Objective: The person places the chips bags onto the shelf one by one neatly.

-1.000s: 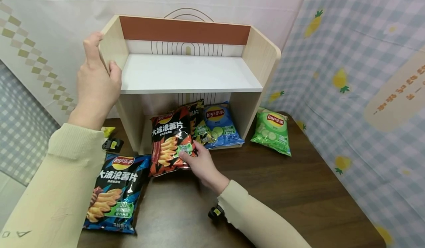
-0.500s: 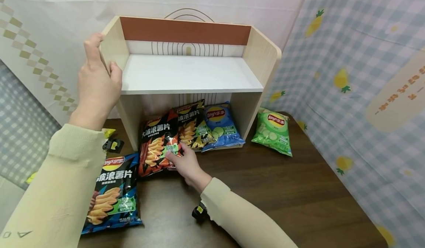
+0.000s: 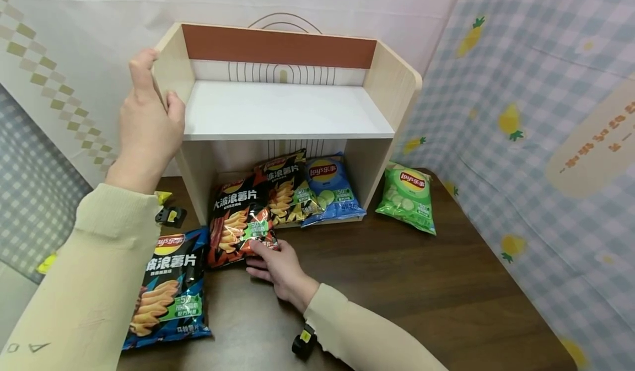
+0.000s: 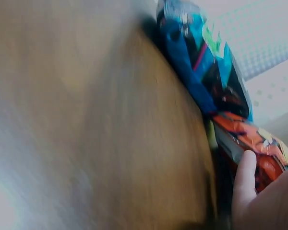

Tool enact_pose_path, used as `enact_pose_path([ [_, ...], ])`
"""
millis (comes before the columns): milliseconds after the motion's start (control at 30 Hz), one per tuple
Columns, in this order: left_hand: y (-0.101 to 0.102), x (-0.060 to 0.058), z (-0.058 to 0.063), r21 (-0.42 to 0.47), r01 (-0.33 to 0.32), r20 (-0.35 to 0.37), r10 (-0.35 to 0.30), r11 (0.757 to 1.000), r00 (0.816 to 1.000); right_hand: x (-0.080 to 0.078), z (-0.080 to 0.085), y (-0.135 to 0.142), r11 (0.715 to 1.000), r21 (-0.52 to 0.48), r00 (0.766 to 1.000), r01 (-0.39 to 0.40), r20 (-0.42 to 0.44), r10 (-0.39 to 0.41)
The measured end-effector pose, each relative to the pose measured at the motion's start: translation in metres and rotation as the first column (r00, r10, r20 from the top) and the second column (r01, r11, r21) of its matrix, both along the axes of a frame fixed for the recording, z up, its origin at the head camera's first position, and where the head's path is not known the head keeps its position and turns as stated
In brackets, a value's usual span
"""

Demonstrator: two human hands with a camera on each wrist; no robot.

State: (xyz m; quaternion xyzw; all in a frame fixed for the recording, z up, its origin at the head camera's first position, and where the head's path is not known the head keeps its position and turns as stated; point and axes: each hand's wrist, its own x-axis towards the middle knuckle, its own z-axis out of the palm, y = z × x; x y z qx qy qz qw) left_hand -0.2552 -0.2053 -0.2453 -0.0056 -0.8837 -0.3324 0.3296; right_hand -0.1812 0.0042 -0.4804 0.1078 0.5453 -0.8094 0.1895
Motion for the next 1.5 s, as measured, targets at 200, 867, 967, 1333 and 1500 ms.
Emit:
enact_pose_path([
  [200,0.000,-0.001,0.001,0.002,-0.011,-0.002,0.011,1.000,1.000,0.006,-0.001,-0.007,0.989,-0.135,0.996,-0.066,0.051,0.073],
  [867,-0.001,0.000,0.001,0.008,-0.006,-0.011,0.006,1.000,1.000,0.001,-0.005,-0.030,0.945,-0.325,0.998,-0.027,0.048,0.045],
  [967,-0.001,-0.001,0.002,0.003,-0.006,-0.019,0.006,1.000,1.000,-0.003,-0.004,-0.030,0.939,-0.342,0.998,-0.029,0.045,0.047],
  [1333,0.000,-0.001,0.000,0.003,-0.008,-0.014,0.008,1.000,1.000,-0.041,-0.001,-0.039,0.929,-0.370,0.995,0.010,0.093,0.026],
  [1500,0.000,-0.002,0.000,-0.006,-0.013,-0.014,0.013,1.000,1.000,-0.041,-0.009,-0.040,0.951,-0.309,0.990,0.006,0.136,0.038],
])
